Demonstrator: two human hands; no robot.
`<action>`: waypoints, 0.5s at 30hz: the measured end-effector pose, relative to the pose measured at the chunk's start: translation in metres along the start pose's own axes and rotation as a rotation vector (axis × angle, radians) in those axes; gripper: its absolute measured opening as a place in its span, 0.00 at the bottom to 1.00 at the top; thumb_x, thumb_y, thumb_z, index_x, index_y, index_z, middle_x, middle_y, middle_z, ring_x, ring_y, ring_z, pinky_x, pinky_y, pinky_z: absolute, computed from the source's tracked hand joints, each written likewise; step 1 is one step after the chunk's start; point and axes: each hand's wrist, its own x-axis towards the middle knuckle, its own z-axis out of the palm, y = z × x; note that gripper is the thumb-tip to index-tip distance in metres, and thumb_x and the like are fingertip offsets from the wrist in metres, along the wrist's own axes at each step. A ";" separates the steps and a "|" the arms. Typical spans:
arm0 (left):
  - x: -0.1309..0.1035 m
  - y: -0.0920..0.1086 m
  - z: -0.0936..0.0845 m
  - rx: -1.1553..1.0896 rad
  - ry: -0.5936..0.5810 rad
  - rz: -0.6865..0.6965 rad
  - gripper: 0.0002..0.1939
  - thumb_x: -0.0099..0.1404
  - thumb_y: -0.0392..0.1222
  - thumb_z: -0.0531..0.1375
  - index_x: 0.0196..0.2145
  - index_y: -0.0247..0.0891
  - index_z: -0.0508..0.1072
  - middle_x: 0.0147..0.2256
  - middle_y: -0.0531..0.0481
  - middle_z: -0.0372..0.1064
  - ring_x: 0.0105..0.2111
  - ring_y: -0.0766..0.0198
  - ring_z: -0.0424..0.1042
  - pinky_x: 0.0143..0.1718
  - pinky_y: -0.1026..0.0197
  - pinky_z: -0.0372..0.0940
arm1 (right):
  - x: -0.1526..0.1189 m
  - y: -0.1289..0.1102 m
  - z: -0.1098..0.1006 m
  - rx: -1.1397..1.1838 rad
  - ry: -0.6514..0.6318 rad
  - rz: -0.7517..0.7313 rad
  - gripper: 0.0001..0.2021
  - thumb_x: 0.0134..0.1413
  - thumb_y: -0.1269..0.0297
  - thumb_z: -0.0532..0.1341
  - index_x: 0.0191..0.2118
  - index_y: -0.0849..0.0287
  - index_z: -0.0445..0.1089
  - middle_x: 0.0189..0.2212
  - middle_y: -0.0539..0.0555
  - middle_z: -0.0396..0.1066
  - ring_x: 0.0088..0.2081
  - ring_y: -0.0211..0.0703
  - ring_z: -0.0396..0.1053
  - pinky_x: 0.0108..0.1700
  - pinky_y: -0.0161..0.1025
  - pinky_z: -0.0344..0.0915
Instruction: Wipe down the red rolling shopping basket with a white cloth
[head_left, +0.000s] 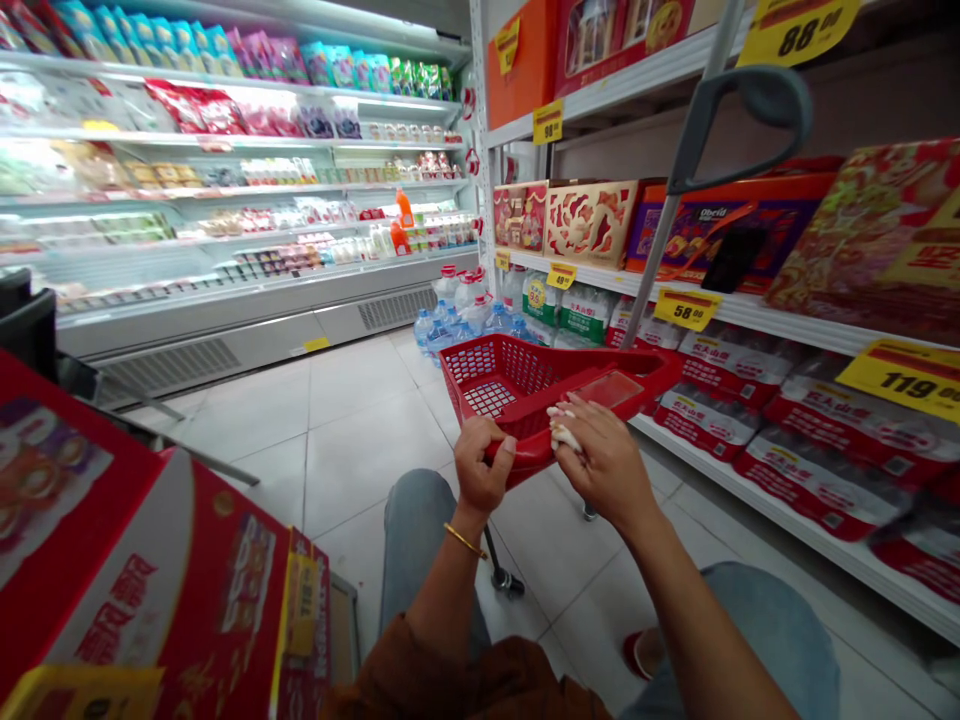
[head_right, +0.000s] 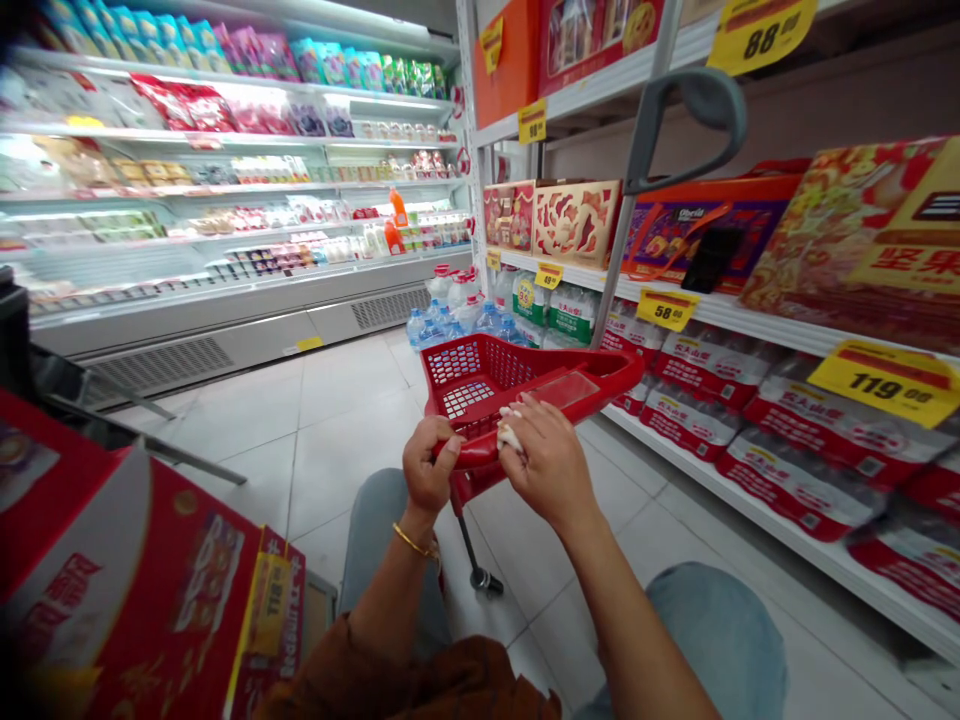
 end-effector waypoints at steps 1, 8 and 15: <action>0.001 -0.003 -0.002 -0.010 -0.002 -0.007 0.13 0.64 0.45 0.55 0.24 0.40 0.68 0.24 0.51 0.66 0.31 0.60 0.67 0.37 0.55 0.64 | 0.000 -0.003 0.002 -0.008 0.000 0.003 0.14 0.54 0.69 0.57 0.46 0.61 0.72 0.48 0.59 0.75 0.56 0.52 0.68 0.58 0.51 0.62; 0.008 0.008 -0.014 0.162 -0.016 0.015 0.13 0.65 0.41 0.51 0.25 0.40 0.68 0.26 0.50 0.69 0.32 0.60 0.70 0.44 0.51 0.65 | 0.002 -0.022 0.010 -0.038 0.026 0.041 0.14 0.55 0.68 0.56 0.46 0.60 0.71 0.47 0.61 0.74 0.55 0.55 0.67 0.58 0.54 0.62; 0.008 0.059 0.000 0.444 -0.102 0.092 0.07 0.65 0.34 0.54 0.37 0.38 0.73 0.37 0.47 0.75 0.40 0.59 0.72 0.56 0.48 0.57 | -0.002 -0.029 0.007 -0.078 0.030 0.017 0.17 0.56 0.69 0.55 0.52 0.60 0.67 0.48 0.61 0.73 0.56 0.55 0.66 0.58 0.55 0.62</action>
